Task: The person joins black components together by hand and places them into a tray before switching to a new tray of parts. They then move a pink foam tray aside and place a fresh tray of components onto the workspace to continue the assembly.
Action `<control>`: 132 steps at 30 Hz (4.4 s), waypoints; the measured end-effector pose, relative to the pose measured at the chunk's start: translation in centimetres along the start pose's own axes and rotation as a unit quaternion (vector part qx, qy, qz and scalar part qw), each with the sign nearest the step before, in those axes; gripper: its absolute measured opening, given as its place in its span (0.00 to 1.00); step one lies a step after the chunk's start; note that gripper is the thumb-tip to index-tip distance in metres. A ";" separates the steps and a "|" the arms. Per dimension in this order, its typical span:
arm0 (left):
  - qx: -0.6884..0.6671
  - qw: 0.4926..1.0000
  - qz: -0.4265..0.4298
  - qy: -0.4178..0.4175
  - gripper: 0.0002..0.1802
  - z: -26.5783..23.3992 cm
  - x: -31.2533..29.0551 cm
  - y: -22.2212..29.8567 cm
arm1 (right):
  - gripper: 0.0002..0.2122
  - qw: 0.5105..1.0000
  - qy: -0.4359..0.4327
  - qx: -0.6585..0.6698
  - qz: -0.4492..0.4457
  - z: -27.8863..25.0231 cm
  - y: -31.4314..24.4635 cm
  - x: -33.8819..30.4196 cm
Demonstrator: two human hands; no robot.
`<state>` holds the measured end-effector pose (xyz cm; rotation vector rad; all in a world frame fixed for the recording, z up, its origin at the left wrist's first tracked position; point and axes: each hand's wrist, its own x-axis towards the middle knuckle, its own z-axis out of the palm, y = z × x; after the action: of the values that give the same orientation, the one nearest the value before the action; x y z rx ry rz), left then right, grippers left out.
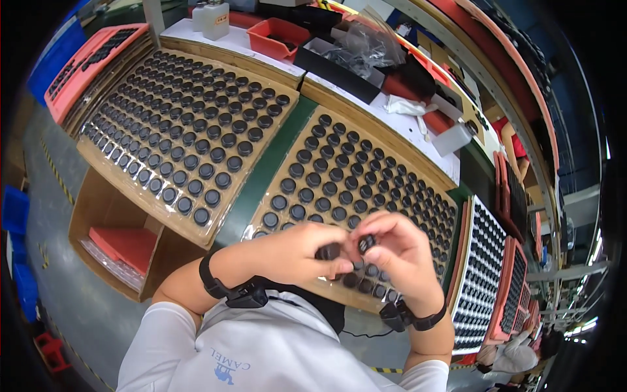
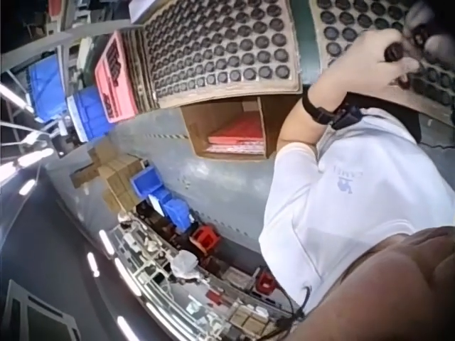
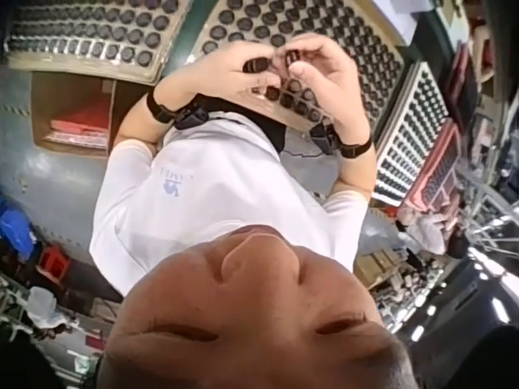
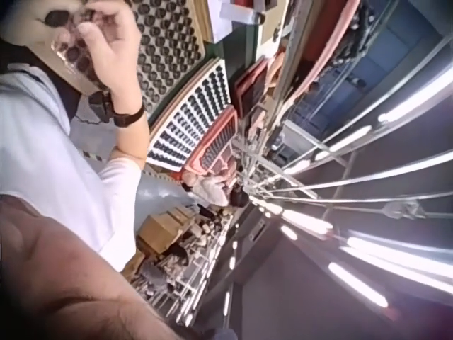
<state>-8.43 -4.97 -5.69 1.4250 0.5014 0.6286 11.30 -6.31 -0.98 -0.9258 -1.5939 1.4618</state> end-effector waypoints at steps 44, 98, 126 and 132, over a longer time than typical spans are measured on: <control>0.161 0.970 -0.030 0.182 0.13 -10.9 6.7 -12.0 | 0.11 0.803 -0.117 -0.552 -0.192 -10.6 17.0 27.5; 0.199 0.938 0.080 0.273 0.10 -4.8 7.1 -8.0 | 0.14 0.938 0.159 0.305 0.036 -9.6 10.5 3.7; 0.185 0.969 0.124 0.108 0.22 0.4 19.4 -5.2 | 0.13 0.979 0.192 0.063 -0.039 -15.7 10.6 0.6; -0.212 0.970 -0.018 0.118 0.23 0.5 18.9 -5.6 | 0.15 0.899 0.114 0.422 -0.027 -15.7 11.0 0.7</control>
<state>6.56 7.08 -10.22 0.9394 0.5395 0.8269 25.24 2.07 -11.21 -0.4969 -0.6679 1.6977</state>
